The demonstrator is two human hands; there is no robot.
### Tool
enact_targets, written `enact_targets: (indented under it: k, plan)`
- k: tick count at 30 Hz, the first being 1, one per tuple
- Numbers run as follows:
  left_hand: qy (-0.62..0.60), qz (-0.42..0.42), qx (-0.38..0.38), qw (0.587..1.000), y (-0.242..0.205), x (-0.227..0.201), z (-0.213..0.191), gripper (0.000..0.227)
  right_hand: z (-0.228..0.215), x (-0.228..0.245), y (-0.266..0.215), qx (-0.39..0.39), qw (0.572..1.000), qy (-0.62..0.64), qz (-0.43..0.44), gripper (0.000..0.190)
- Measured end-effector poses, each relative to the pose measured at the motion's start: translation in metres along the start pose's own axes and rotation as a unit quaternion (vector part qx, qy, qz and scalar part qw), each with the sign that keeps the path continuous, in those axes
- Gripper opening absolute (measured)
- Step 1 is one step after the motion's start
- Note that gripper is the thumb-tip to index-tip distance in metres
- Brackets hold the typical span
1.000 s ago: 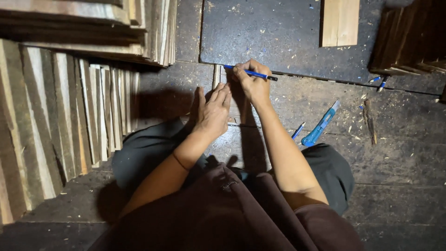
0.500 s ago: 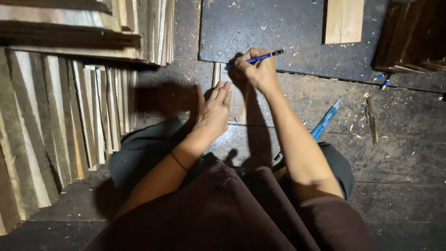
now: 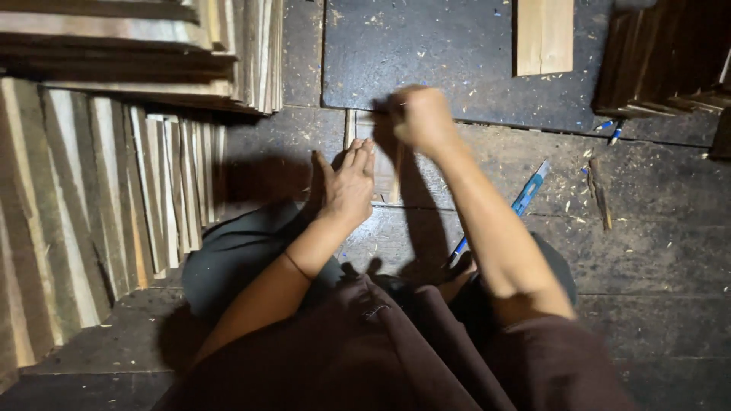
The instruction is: A person sitting on the floor marks wooden boards with a pencil using a template guide.
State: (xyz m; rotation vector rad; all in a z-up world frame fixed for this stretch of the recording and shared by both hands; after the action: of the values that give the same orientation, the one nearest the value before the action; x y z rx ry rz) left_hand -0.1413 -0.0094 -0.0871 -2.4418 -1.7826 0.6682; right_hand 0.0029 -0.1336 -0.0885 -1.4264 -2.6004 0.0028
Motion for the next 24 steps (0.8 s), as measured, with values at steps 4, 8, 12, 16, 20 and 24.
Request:
enact_targets:
  k: [4, 8, 12, 16, 20, 24]
  plan:
    - [-0.032, -0.009, 0.012, 0.999, -0.001, 0.001, -0.008, 0.081, -0.025, -0.056, -0.062, -0.232, 0.810, 0.445, 0.302, 0.012]
    - [-0.052, -0.006, 0.011, 0.999, -0.005, 0.000, -0.012, 0.079, -0.004, -0.038, -0.081, -0.270, 0.761, 0.479, 0.346, 0.018]
    - [-0.058, -0.008, 0.013, 0.998, -0.005, 0.000, -0.013, 0.081, -0.005, 0.001, -0.048, -0.268, 0.810, 0.446, 0.272, 0.017]
    - [-0.062, -0.008, 0.013, 0.998, -0.005, 0.000, -0.014, 0.080, 0.000, 0.024, -0.027, -0.215, 0.811, 0.477, 0.264, 0.007]
    - [-0.063, 0.005, -0.001, 0.998, -0.004, 0.000, -0.011, 0.078, 0.011, 0.017, -0.014, -0.196, 0.835, 0.452, 0.245, 0.009]
    - [-0.064, 0.005, 0.000, 0.998, -0.005, 0.001, -0.013, 0.078, 0.023, -0.005, -0.002, -0.156, 0.871, 0.409, 0.222, 0.010]
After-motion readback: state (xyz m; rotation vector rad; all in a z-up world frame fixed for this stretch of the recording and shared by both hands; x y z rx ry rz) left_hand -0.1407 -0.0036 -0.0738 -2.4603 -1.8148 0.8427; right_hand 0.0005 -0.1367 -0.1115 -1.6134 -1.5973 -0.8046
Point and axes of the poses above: each hand's wrist, its own y-axis towards the middle knuckle, its own z-axis out of the palm, x = y × z, the point moved 5 cm from there along y, towards the middle knuckle, and after that the axes turned 7 degrees about -y, right-handed, at the moved point
